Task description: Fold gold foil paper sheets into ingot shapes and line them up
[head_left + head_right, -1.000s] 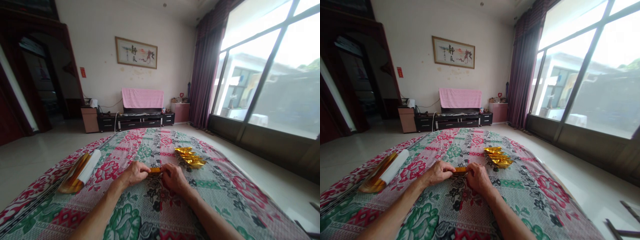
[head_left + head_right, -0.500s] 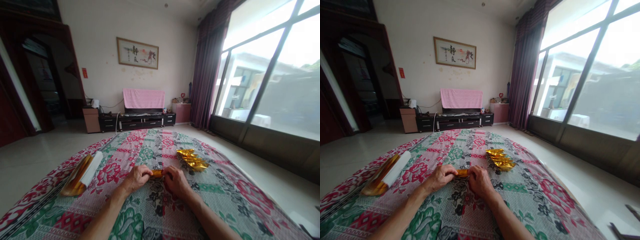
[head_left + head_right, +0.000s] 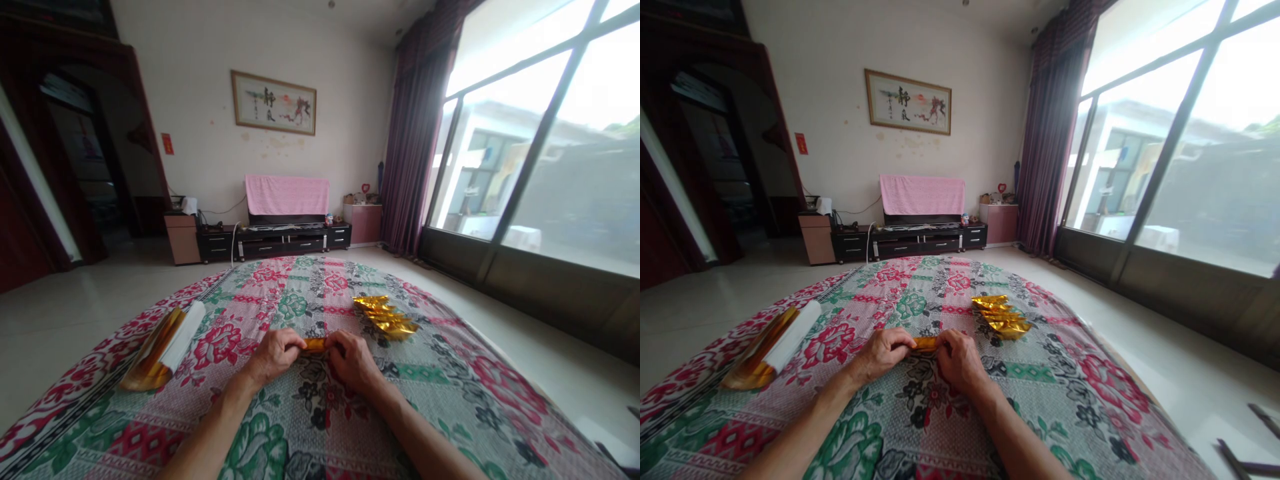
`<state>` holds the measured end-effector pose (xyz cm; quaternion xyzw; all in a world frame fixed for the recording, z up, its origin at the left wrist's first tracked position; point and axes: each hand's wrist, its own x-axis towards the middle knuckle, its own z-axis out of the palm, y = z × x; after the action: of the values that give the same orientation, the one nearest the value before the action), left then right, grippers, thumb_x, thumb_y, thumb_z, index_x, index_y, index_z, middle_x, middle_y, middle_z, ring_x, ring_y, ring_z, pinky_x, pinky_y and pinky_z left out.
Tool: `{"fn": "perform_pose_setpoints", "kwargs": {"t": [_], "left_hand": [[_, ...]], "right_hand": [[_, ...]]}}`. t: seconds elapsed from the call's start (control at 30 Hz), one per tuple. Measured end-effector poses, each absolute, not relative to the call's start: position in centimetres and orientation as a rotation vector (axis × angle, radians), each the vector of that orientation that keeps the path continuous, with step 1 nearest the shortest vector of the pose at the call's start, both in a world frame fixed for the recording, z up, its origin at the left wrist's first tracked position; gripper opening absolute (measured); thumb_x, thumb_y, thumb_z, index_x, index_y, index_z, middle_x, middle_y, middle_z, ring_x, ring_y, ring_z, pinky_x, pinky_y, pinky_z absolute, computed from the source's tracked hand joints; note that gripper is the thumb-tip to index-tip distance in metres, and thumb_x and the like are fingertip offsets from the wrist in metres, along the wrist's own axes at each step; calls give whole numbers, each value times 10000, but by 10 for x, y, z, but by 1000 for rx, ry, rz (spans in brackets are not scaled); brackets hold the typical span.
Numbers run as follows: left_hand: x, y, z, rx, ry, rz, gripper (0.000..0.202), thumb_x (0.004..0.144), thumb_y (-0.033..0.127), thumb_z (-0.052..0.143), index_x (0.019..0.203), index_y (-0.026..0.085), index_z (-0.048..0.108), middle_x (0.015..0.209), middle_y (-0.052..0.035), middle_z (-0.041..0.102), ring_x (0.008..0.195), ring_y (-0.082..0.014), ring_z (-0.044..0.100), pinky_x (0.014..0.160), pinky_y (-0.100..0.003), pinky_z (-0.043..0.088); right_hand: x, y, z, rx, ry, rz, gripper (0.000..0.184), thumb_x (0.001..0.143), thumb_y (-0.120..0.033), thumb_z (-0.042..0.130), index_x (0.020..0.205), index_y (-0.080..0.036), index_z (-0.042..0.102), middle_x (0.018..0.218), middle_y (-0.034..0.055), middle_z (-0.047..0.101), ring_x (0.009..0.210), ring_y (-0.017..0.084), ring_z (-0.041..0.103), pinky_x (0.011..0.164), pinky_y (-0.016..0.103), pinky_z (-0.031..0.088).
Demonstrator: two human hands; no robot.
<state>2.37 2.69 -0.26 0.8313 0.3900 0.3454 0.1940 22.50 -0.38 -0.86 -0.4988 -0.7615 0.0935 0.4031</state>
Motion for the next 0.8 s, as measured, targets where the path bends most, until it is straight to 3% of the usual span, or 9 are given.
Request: {"fn": "perform_pose_setpoints", "kwargs": {"t": [0.53,0.67,0.8], "left_hand": [[23,27,-1,2279,1092,957,211,688,130,500,757,170,696,765,-20,666,727,-122,595,697,-201,438],[26,22,6,2221,1199,905,183,711,253,546,761,159,694,735,-22,656,627,-119,567,597,-198,421],[31,18,12,2180,1244,858,264,784,345,476,708,169,658,630,2,620,602,-118,549,564,-192,392]], "right_hand": [[225,-7,-6,-1226,-1902,265,161,751,-135,440,725,-159,597,652,2,594,592,101,512,589,180,343],[224,-4,-8,-1261,-1880,252,295,846,-242,396,599,-155,531,560,-15,511,534,81,450,526,174,297],[223,0,-10,-1313,-1857,228,336,847,-265,408,559,-146,531,526,-19,492,505,72,427,508,178,277]]}}
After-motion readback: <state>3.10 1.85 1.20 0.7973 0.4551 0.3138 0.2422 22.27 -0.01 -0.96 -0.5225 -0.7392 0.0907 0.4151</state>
